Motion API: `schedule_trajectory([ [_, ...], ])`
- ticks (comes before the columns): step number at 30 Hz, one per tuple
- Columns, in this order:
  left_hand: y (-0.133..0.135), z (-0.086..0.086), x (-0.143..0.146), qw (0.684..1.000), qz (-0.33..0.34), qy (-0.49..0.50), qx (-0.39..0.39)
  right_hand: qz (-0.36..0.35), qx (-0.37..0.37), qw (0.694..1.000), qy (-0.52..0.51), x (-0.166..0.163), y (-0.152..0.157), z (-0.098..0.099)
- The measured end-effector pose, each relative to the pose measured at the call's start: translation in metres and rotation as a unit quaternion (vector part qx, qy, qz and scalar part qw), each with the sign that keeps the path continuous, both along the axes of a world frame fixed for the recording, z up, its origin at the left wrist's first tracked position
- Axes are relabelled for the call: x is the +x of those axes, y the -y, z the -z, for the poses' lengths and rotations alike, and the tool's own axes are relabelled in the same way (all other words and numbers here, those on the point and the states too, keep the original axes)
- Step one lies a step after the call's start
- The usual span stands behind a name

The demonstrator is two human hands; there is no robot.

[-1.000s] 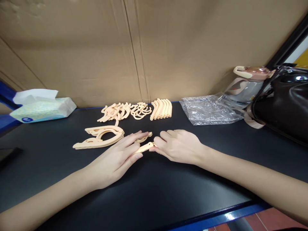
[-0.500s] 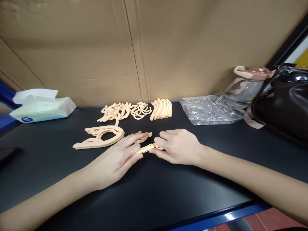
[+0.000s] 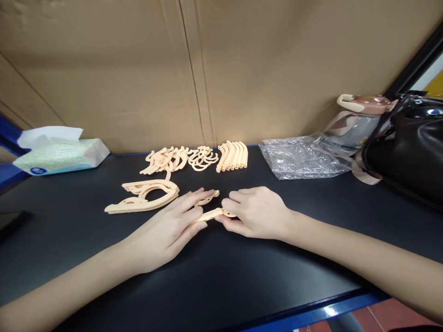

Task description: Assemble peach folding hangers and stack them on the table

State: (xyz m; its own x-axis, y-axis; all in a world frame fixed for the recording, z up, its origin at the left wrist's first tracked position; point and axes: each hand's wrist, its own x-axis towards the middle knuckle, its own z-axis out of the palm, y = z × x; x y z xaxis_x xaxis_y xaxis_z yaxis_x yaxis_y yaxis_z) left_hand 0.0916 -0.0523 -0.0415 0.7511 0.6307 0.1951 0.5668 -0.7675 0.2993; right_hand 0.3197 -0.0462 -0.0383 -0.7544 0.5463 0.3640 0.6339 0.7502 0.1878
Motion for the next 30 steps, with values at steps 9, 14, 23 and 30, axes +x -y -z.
schedule_trajectory([
  [9, -0.003, -0.010, -0.001, 0.999, 0.013, 0.008, -0.035, -0.042, -0.006, 0.999, -0.010, 0.003, -0.002, 0.003],
  [14, -0.008, -0.015, -0.005, 0.995, -0.013, 0.035, -0.094, -0.115, -0.050, 0.992, -0.008, 0.004, 0.000, -0.001],
  [23, -0.006, -0.005, 0.001, 0.990, -0.043, 0.092, -0.097, -0.168, -0.107, 0.980, -0.017, -0.003, 0.011, -0.007],
  [30, -0.005, 0.001, 0.005, 0.984, -0.073, 0.144, -0.071, -0.177, -0.165, 0.970, -0.016, -0.005, 0.008, -0.005],
])
